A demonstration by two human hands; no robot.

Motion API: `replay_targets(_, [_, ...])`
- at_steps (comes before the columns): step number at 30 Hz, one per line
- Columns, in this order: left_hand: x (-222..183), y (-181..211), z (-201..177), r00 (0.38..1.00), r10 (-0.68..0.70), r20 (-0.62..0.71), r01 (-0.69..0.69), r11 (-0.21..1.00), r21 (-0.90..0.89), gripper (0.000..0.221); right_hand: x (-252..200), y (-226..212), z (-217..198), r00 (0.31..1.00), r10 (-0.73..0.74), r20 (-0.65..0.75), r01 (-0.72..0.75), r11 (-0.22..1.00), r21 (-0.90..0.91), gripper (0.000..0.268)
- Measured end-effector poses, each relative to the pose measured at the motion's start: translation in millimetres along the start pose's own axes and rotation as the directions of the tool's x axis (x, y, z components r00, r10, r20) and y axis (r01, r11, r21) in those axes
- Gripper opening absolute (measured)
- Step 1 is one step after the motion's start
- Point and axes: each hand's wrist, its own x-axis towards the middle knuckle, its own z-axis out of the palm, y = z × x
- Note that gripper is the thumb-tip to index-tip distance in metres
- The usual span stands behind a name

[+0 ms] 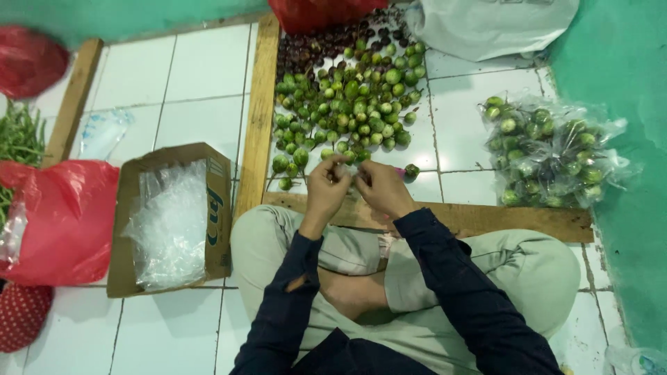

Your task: Sorting and cleaning small green fruits using a cloth and preparing them for packaging

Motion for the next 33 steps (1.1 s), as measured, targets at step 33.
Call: replay_targets(33, [-10.5,-105.9,35.8,0.854,-0.066,0.516,0.196,0.959,-0.202,0.029,2.6,-27.5,-46.5,0.964,0.07,-0.258,0.056,0.891,0.451,0.008])
